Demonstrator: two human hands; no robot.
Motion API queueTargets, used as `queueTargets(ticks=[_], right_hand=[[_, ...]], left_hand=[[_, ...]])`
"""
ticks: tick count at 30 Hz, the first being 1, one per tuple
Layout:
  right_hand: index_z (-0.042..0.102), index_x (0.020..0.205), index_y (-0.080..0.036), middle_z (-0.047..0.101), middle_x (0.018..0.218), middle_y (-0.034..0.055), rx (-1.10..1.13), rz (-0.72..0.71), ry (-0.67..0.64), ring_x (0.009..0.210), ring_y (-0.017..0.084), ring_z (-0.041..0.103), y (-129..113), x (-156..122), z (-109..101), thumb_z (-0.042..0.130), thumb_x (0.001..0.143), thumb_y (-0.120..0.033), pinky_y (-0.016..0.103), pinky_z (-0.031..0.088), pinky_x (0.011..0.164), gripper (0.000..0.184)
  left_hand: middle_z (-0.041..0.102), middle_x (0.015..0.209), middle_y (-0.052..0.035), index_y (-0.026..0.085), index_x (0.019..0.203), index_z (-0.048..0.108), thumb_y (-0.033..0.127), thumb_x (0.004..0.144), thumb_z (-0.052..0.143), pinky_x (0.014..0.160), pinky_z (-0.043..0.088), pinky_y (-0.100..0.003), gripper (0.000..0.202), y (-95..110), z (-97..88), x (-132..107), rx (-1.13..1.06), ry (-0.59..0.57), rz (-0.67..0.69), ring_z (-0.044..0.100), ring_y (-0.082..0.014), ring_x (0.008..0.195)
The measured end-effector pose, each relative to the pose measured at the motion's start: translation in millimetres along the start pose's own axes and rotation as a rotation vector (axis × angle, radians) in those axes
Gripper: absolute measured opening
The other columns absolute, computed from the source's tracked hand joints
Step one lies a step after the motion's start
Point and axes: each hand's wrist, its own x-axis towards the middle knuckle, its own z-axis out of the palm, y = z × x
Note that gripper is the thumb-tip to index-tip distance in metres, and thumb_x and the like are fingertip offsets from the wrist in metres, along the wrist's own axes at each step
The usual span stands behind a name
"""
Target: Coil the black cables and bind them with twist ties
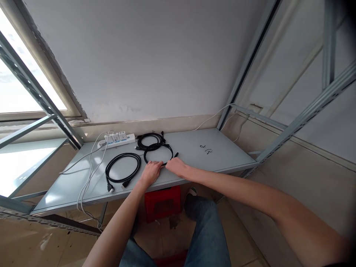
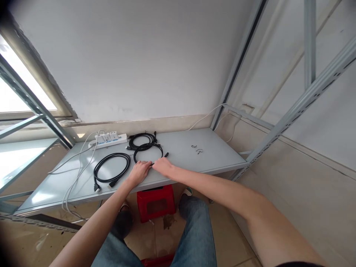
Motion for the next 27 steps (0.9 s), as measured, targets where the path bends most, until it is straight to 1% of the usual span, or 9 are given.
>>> queueTargets(ticks=[3,7,12,15,17,19,22,24,27], right_hand=[[0.076,0.083,-0.015,0.076,0.091,0.0171,-0.015,0.23,0.151,0.094,0.031,0.074,6.8,-6.0,-8.8,0.064,0.091,-0.01,0.034,0.054,0.077,0.016],[0.074,0.071,-0.018,0.078,0.081,0.0088,0.249,0.349,0.247,0.08,0.022,0.074,14.7,-14.7,-18.7,0.063,0.092,-0.017,0.027,0.052,0.068,0.023],[0.064,0.059,-0.016,0.073,0.065,0.0042,0.709,0.424,0.005,0.055,0.015,0.069,3.3,-13.8,-29.1,0.069,0.08,-0.016,0.021,0.051,0.052,0.021],[0.065,0.063,-0.015,0.072,0.063,0.0048,0.951,0.312,-0.104,0.052,0.015,0.068,-7.7,-19.9,-51.8,0.073,0.08,-0.027,0.021,0.049,0.047,0.023],[0.071,0.075,-0.015,0.076,0.073,0.0057,1.056,0.102,0.023,0.056,0.014,0.069,-5.5,-28.7,-77.8,0.074,0.083,-0.039,0.02,0.049,0.048,0.025],[0.073,0.088,-0.016,0.076,0.079,0.0058,1.042,0.01,0.368,0.058,0.014,0.069,11.7,-38.6,-106.2,0.073,0.085,-0.05,0.021,0.048,0.049,0.034],[0.074,0.093,-0.018,0.074,0.077,0.0056,0.812,0.145,0.851,0.061,0.014,0.066,64.1,-52.8,-130.5,0.066,0.092,-0.057,0.024,0.049,0.056,0.04],[0.074,0.084,-0.018,0.073,0.074,0.0066,0.535,0.324,0.954,0.068,0.018,0.068,105.6,-63.6,-123.2,0.064,0.094,-0.052,0.027,0.052,0.066,0.037],[0.076,0.08,-0.019,0.077,0.084,0.0103,0.214,0.618,0.82,0.085,0.024,0.072,156.5,-81.9,-82.1,0.062,0.096,-0.035,0.031,0.052,0.076,0.027]], left_hand=[[0.074,0.092,-0.0099,0.022,0.1,0.06,0.03,0.108,0.033,0.085,0.043,-0.039,0.03,-0.1,-0.4,0.5,-0.002,0.011,-0.003,0.07,-0.0266,0.09],[0.074,0.091,-0.0104,0.023,0.099,0.061,0.029,0.108,0.034,0.084,0.043,-0.038,0.029,-0.4,-0.1,1.5,0.002,0.009,0.004,0.07,-0.0261,0.088],[0.075,0.093,-0.0088,0.022,0.101,0.06,0.029,0.109,0.034,0.085,0.043,-0.037,0.028,-1.5,2.8,2.5,0.017,-0.003,0.017,0.07,-0.0255,0.091],[0.075,0.093,-0.0079,0.022,0.103,0.061,0.028,0.108,0.034,0.086,0.042,-0.037,0.028,-1.6,3.3,2.8,0.014,-0.01,0.015,0.07,-0.0252,0.092],[0.075,0.094,-0.0083,0.022,0.103,0.062,0.027,0.108,0.034,0.086,0.042,-0.037,0.029,-1.0,2.5,2.8,0.01,-0.011,0.012,0.07,-0.0254,0.092],[0.075,0.094,-0.0091,0.022,0.101,0.062,0.028,0.108,0.034,0.086,0.042,-0.037,0.029,-0.2,0.9,2.5,0.004,-0.008,0.009,0.07,-0.0259,0.092],[0.076,0.096,-0.01,0.022,0.099,0.062,0.028,0.108,0.035,0.085,0.042,-0.037,0.029,0.9,-1.8,1.8,-0.01,-0.002,0.012,0.071,-0.0261,0.092],[0.076,0.095,-0.0102,0.021,0.099,0.061,0.028,0.108,0.035,0.084,0.042,-0.037,0.029,1.1,-2.9,1.3,-0.011,-0.001,0.013,0.071,-0.0265,0.09],[0.076,0.094,-0.0099,0.021,0.097,0.06,0.027,0.108,0.034,0.084,0.041,-0.037,0.029,0.4,-2.1,1.0,-0.004,0.003,0.016,0.071,-0.0263,0.088]])
